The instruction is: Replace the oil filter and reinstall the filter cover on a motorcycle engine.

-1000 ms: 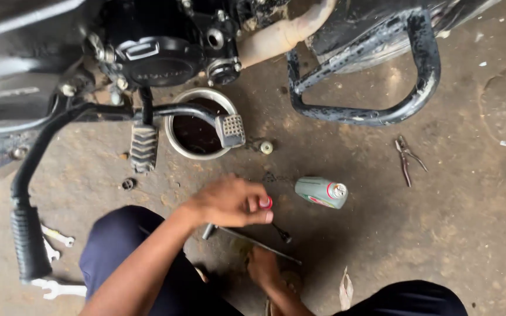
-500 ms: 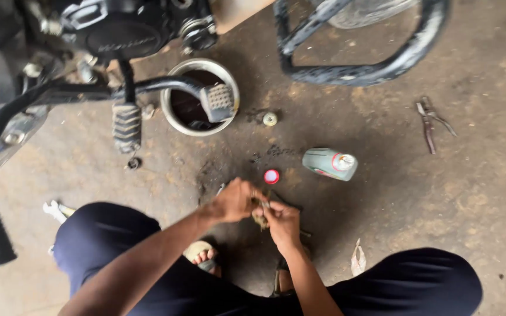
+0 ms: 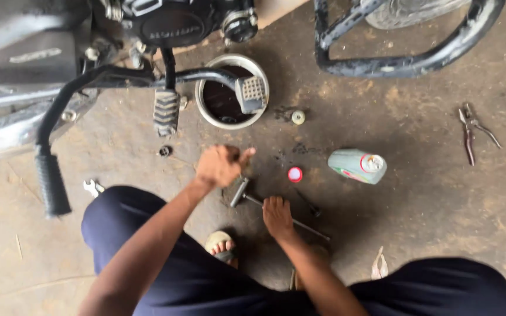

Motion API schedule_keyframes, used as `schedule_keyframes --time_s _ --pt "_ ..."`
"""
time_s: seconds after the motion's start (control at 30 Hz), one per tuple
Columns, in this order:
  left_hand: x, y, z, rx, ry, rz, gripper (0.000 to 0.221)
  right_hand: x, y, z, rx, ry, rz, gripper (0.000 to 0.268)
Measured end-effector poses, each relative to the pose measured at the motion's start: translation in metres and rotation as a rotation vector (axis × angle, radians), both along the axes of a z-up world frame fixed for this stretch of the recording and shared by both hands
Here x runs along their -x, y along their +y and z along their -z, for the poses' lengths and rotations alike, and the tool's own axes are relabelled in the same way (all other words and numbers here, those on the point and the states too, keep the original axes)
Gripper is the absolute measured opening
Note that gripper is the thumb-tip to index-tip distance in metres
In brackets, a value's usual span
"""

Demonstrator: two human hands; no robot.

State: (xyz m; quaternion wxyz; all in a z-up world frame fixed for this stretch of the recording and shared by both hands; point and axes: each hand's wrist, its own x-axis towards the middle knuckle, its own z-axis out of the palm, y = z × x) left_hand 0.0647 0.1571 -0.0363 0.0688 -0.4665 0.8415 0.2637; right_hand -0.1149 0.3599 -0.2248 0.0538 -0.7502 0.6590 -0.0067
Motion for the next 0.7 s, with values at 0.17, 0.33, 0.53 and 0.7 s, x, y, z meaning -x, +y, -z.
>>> schedule_keyframes --time_s 0.17,0.33,0.53,0.7 --pt "-0.023 0.011 -0.022 -0.198 0.459 -0.558 0.047 0.018 -0.023 0.010 -0.006 0.349 -0.352 0.014" --pt "-0.041 0.072 -0.024 -0.008 0.767 -0.729 0.022 0.022 -0.035 -0.089 -0.554 0.048 -0.278 0.012" --pt "-0.003 0.163 -0.007 -0.524 1.159 -1.146 0.020 0.024 -0.060 -0.269 -0.308 -0.434 -0.044 0.021" --pt "0.069 0.190 -0.020 -0.137 1.332 -0.832 0.029 0.040 -0.014 -0.268 -0.162 -0.664 -0.088 0.026"
